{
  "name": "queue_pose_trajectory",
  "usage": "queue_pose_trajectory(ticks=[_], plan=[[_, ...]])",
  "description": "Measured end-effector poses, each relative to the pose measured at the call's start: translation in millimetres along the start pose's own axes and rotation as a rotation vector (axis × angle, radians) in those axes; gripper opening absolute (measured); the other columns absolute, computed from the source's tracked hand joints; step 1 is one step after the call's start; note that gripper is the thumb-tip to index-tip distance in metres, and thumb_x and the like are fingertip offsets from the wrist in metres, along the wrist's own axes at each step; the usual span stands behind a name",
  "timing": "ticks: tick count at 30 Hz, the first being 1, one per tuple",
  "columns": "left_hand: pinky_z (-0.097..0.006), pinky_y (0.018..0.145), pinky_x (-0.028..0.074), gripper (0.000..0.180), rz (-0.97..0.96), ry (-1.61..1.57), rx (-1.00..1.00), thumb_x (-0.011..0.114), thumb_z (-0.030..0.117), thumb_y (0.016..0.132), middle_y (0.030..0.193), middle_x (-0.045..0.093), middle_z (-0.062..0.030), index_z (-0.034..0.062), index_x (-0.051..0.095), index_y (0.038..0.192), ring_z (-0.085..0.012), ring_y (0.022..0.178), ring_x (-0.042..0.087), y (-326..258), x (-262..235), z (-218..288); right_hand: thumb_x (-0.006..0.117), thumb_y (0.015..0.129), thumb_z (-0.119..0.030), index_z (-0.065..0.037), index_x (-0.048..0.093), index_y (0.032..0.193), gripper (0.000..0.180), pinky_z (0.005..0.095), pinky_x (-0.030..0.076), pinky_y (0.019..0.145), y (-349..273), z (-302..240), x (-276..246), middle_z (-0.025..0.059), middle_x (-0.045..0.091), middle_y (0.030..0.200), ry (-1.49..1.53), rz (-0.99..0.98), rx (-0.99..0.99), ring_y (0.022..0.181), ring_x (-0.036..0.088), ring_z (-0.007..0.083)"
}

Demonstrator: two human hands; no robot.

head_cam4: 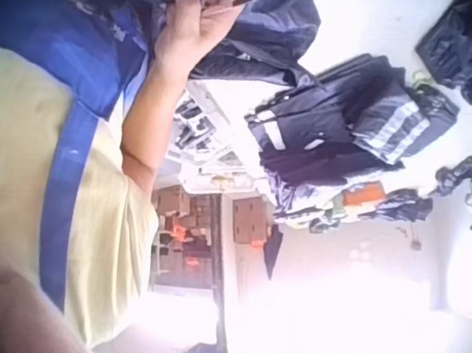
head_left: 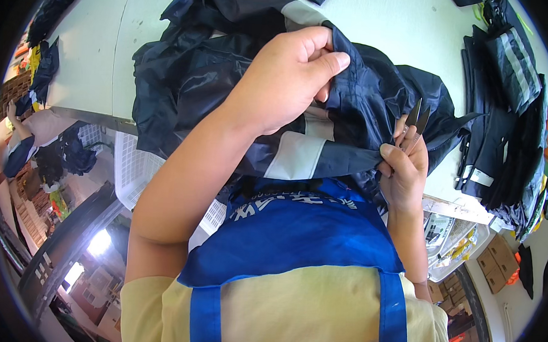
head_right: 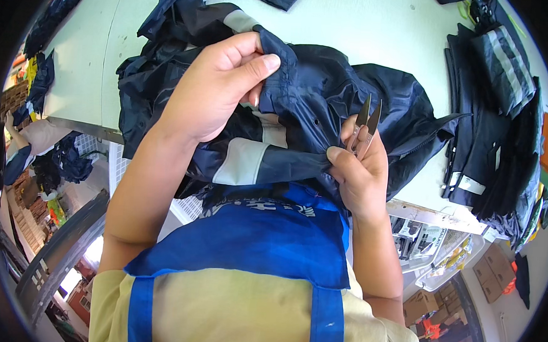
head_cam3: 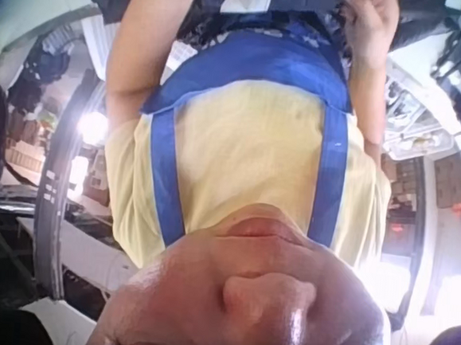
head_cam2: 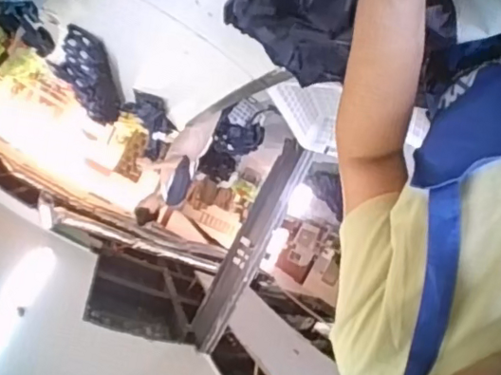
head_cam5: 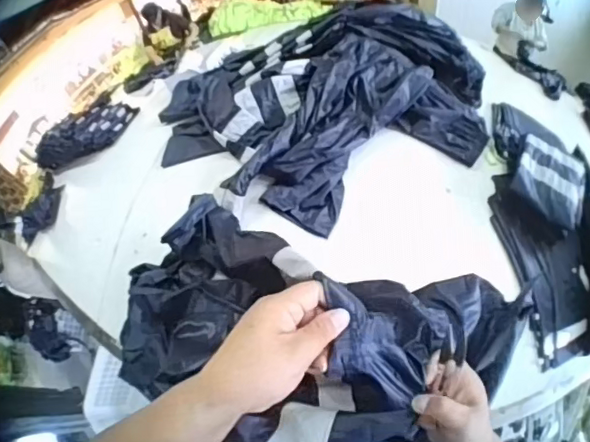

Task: The person handles a dark jacket on a work table, unfolding and repositioning it. Using small scissors, the person trims loose threads and small fabric pieces from the jacket's seams and edges. The person continues trimming multiple areas of the jacket throughout the clip.

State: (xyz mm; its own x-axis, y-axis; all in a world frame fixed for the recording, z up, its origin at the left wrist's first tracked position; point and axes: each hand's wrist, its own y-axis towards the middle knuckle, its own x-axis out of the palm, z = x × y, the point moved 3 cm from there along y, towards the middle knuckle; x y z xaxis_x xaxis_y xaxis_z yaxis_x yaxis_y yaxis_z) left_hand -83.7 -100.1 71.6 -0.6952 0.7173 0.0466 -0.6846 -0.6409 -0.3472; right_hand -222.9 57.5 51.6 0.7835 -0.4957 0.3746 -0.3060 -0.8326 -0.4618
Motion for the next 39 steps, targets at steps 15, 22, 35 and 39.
queue_pose_trajectory(ticks=[15, 22, 35, 39], plan=[[-0.029, 0.068, 0.044, 0.021, 0.198, 0.797, 0.697, 0.067, -0.004, 0.071, 0.095, 0.052, -0.0073, 0.0067, 0.064, 0.088, -0.0183, 0.078, 0.051, -31.9, 20.2, 15.3, 0.052, 0.078, 0.005, -0.004, 0.043, 0.1, 0.025, 0.0189, 0.027, 0.048, -4.2, 1.8, 0.4, -0.0028, 0.041, 0.07, -0.081, 0.01, -0.047, 0.052, 0.037, 0.0037], [-0.032, 0.071, 0.046, 0.014, -0.062, 0.872, 0.773, 0.068, -0.001, 0.072, 0.09, 0.054, -0.0064, 0.0036, 0.06, 0.082, -0.0236, 0.083, 0.055, -21.6, 16.7, 14.6, 0.052, 0.078, 0.005, -0.004, 0.044, 0.1, 0.025, 0.019, 0.026, 0.047, -5.5, 2.6, -3.9, -0.0026, 0.042, 0.07, -0.069, -0.002, -0.034, 0.052, 0.036, 0.004], [-0.028, 0.075, 0.044, 0.014, 0.07, 0.706, 0.694, 0.06, -0.002, 0.081, 0.104, 0.05, -0.0109, 0.0018, 0.055, 0.094, -0.0214, 0.087, 0.051, -34.7, 9.7, 9.6, 0.051, 0.079, 0.005, -0.005, 0.044, 0.099, 0.024, 0.0187, 0.026, 0.047, -3.3, 3.6, -7.5, -0.0027, 0.041, 0.071, -0.052, 0.021, -0.032, 0.052, 0.036, 0.0036], [-0.028, 0.07, 0.044, 0.045, 0.168, 0.654, 0.584, 0.074, 0.005, 0.071, 0.103, 0.051, -0.0104, 0.0061, 0.06, 0.113, -0.0195, 0.085, 0.051, -44.4, 16.8, 2.4, 0.052, 0.08, 0.003, -0.006, 0.044, 0.099, 0.023, 0.0186, 0.027, 0.048, -3.7, 0.6, -4.9, -0.0027, 0.041, 0.071, -0.127, -0.002, -0.058, 0.054, 0.037, 0.0033]])
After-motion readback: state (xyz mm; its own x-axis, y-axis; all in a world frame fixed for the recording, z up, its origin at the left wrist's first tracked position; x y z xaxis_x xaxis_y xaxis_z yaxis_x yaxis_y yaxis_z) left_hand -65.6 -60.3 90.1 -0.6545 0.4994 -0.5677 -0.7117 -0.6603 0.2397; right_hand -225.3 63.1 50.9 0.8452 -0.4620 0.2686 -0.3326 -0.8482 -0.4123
